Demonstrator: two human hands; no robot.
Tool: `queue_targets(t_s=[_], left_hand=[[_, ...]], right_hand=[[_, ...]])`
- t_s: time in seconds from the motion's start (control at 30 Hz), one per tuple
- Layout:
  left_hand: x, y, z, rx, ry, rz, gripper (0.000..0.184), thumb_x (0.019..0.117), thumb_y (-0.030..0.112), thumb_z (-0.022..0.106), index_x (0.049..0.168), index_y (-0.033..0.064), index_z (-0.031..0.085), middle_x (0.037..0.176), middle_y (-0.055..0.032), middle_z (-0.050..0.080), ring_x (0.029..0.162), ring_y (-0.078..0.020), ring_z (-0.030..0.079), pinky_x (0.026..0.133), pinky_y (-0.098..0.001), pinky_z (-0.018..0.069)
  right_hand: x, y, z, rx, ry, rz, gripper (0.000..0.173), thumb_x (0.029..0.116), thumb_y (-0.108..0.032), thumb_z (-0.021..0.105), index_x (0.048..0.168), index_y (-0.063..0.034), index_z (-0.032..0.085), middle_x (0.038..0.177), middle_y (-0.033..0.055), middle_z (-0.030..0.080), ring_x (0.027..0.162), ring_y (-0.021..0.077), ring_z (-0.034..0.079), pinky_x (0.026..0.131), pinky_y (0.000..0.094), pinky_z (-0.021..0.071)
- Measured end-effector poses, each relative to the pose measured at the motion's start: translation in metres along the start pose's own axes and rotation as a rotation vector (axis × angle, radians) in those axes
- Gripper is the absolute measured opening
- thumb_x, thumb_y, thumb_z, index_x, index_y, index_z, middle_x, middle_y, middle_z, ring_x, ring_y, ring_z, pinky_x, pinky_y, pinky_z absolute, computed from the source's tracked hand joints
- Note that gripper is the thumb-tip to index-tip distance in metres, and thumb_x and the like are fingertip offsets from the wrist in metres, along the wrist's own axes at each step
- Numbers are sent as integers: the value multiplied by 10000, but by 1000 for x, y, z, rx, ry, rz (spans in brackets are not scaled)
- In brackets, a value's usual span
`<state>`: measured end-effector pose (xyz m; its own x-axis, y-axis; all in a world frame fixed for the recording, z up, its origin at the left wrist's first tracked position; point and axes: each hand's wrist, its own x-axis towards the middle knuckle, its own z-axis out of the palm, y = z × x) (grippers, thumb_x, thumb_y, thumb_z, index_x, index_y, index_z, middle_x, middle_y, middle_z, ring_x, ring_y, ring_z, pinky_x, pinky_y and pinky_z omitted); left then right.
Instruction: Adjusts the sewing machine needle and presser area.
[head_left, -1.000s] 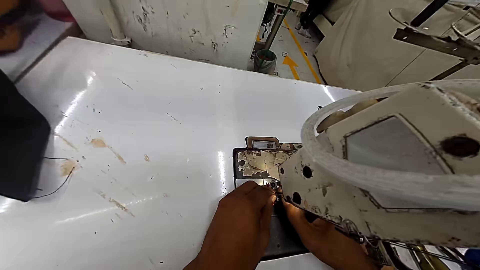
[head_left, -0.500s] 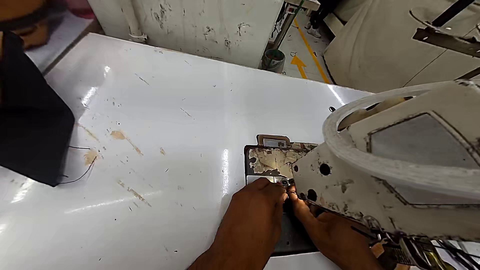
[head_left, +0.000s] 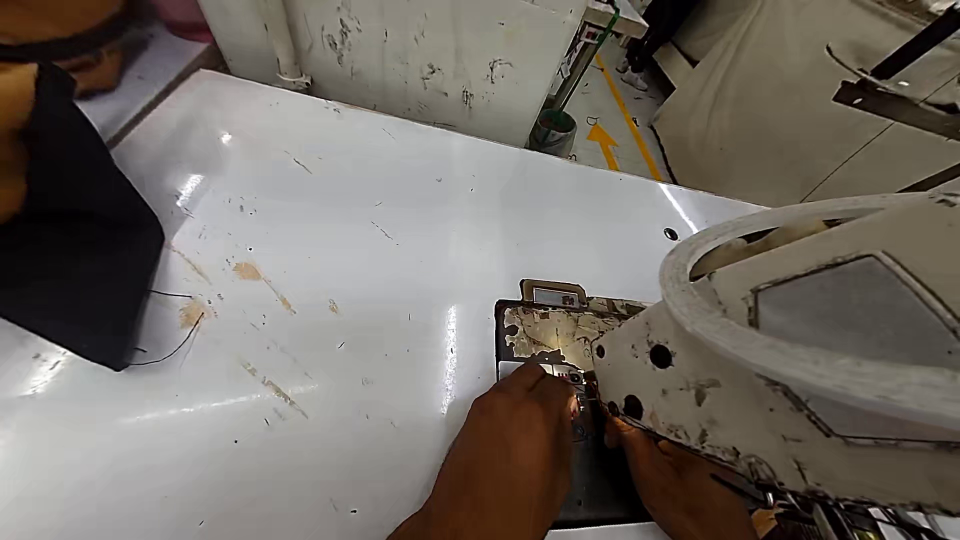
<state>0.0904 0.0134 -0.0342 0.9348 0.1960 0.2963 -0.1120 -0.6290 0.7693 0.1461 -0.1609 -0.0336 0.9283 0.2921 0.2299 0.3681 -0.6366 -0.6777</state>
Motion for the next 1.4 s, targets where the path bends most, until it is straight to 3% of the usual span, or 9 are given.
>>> queue_targets(t_s=[0.13, 0.23, 0.3, 0.43, 0.6, 0.77, 0.93, 1.1, 1.4], left_hand=[[0, 0, -2, -8, -10, 1, 202, 965, 182, 574, 934, 120, 764, 841, 1, 685, 700, -59, 642, 642, -177, 545], [0, 0, -3, -16, -3, 12, 197, 952, 164, 581, 934, 108, 769, 827, -16, 679, 690, -80, 643, 631, -188, 541], [1, 0, -7, -54, -42, 10, 191, 953, 140, 582, 947, 85, 765, 845, -46, 686, 711, -116, 658, 647, -217, 553], [2, -1, -15, -150, -157, 29, 189, 987, 109, 581, 966, 32, 751, 894, -108, 701, 798, -205, 694, 722, -306, 574], [3, 0, -16, -163, -182, 42, 188, 995, 112, 584, 959, 27, 749, 890, -116, 699, 811, -227, 695, 721, -333, 571], [2, -2, -15, -159, -184, 52, 193, 1000, 127, 589, 960, 33, 753, 894, -113, 705, 832, -228, 702, 746, -336, 573], [2, -2, -13, -191, -163, 80, 199, 997, 120, 596, 950, 29, 767, 885, -118, 718, 819, -224, 706, 750, -327, 572], [3, -2, -11, -200, -119, 39, 194, 984, 107, 591, 952, 32, 767, 886, -110, 712, 797, -208, 698, 722, -304, 570], [3, 0, -7, -175, -73, 32, 196, 976, 88, 581, 934, 16, 759, 834, -120, 687, 754, -221, 681, 686, -302, 561]], right_hand=[[0, -1, -3, 80, 4, 59, 154, 868, -110, 594, 727, -91, 651, 613, -97, 614, 497, -53, 531, 484, 138, 466], [-4, -6, -4, 152, 17, 75, 115, 861, -10, 603, 751, -31, 629, 622, -104, 598, 530, -90, 539, 539, 90, 479], [-5, -3, -8, 171, -17, 6, 109, 876, -47, 641, 770, -21, 650, 640, -96, 638, 571, -75, 592, 569, 119, 526], [-7, -8, -9, 281, -140, -150, 88, 916, -15, 639, 936, 56, 687, 826, -52, 718, 791, -74, 652, 763, 147, 562], [1, 5, -12, 347, -274, -250, 105, 933, -45, 717, 1030, -24, 752, 1005, -42, 778, 964, -30, 699, 914, 205, 577], [-1, 20, -7, 262, -194, -263, 120, 927, -48, 715, 973, 52, 763, 920, 61, 780, 801, 8, 706, 773, 187, 594], [0, 5, -5, 288, -227, -239, 132, 955, -39, 674, 947, 78, 734, 893, 48, 757, 842, -24, 684, 829, 176, 573], [-1, 20, -13, 316, -183, -134, 117, 963, -61, 611, 914, -19, 708, 764, -57, 717, 650, -31, 631, 629, 180, 557], [2, 25, -19, 344, -271, -82, 153, 977, -58, 556, 914, -42, 695, 773, -74, 716, 663, -19, 644, 646, 196, 565]])
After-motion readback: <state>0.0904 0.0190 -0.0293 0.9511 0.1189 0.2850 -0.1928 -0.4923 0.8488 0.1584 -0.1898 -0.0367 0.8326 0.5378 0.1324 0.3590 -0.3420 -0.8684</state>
